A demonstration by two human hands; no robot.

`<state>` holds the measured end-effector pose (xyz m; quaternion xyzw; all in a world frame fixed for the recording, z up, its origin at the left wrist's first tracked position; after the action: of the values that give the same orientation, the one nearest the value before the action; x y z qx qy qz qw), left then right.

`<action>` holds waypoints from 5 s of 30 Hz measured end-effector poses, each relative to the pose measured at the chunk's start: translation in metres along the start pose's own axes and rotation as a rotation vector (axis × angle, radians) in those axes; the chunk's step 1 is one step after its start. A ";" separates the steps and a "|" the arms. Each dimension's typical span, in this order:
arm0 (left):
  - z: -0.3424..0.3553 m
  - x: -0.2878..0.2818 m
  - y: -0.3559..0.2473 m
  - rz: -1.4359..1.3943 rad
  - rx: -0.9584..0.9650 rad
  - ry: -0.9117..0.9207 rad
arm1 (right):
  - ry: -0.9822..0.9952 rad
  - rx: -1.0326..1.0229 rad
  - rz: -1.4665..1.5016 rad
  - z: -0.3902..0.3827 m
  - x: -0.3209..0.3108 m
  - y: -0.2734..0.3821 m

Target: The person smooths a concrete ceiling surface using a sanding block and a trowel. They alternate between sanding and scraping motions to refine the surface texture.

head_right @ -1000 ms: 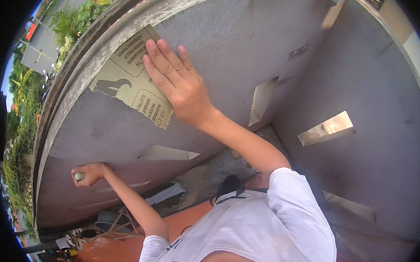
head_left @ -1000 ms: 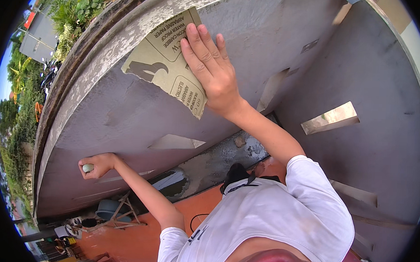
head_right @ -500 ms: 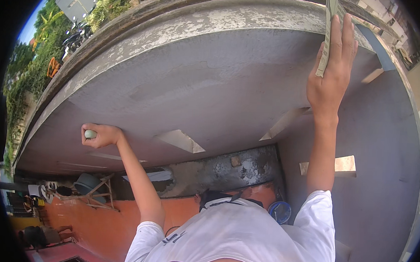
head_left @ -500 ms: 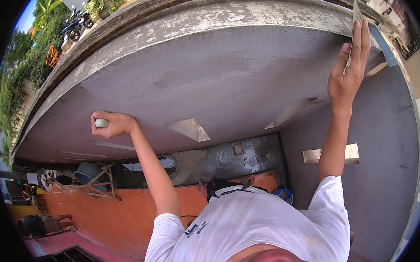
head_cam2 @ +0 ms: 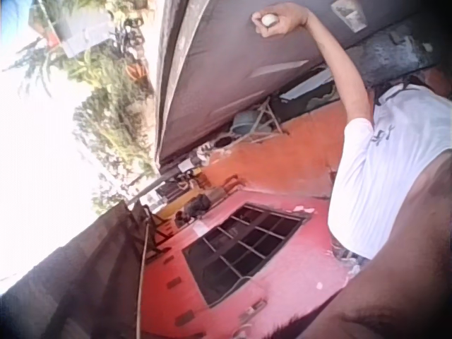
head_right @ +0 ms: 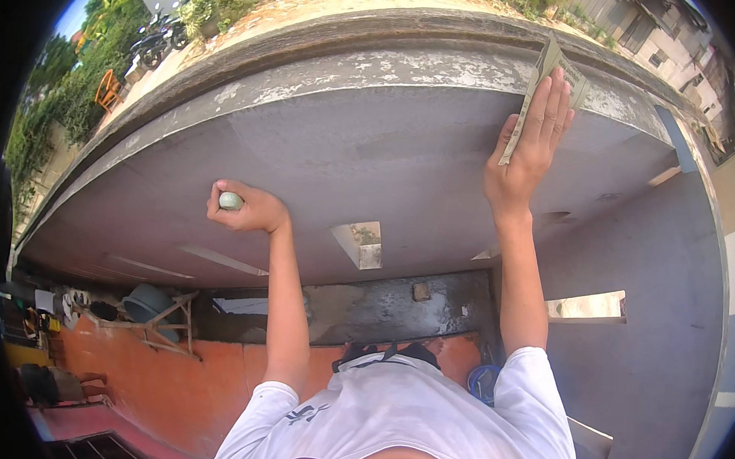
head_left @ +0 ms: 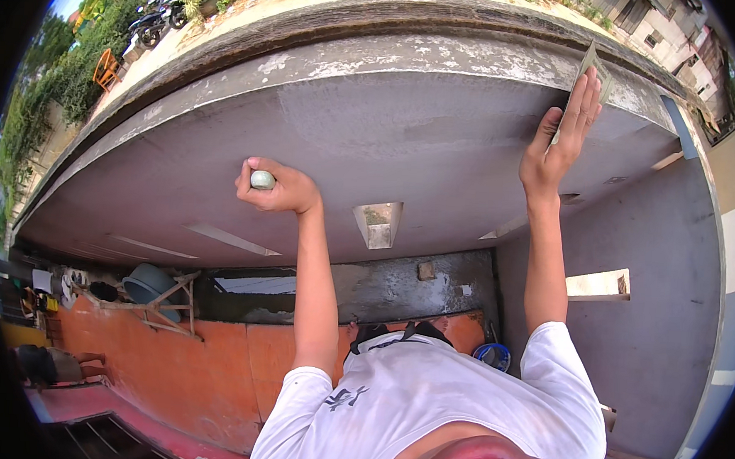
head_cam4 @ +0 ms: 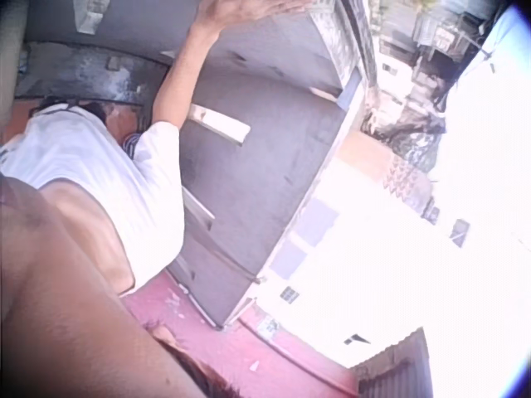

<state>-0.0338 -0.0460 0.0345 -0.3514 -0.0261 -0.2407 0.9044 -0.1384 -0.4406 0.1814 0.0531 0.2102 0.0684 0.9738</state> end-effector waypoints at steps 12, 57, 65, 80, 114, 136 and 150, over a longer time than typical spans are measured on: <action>0.005 -0.015 0.004 -0.405 -0.130 0.731 | 0.172 -0.134 0.265 -0.003 0.104 0.243; -0.176 -0.165 -0.050 -0.616 -1.296 1.891 | 0.256 1.233 1.600 -0.351 -0.041 0.177; -0.192 -0.161 -0.080 -0.629 -1.265 1.694 | 0.446 0.879 1.632 -0.348 -0.081 0.103; -0.240 -0.197 -0.101 -0.918 -1.544 1.489 | 0.389 1.308 1.441 -0.393 -0.090 0.076; -0.403 -0.111 -0.006 -0.382 0.927 2.521 | 0.097 0.847 0.615 -0.333 -0.046 0.002; -0.387 -0.059 0.014 -0.311 0.577 2.336 | -0.336 0.206 0.299 -0.100 0.028 -0.048; -0.394 -0.050 0.041 -0.158 0.732 2.331 | -0.210 0.159 0.357 -0.088 0.081 0.059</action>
<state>-0.1073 -0.2546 -0.2980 0.3520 0.7118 -0.4440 0.4151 -0.1082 -0.3638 0.0770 0.1728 0.0997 0.2169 0.9556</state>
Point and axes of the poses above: each hand's wrist, its own z-axis towards the middle knuckle, its own x-axis out of the palm, y = z × x, the point moved 10 cm from there along z, towards the middle knuckle, and after that the axes turned 11 degrees about y, right-handed, at the moved point
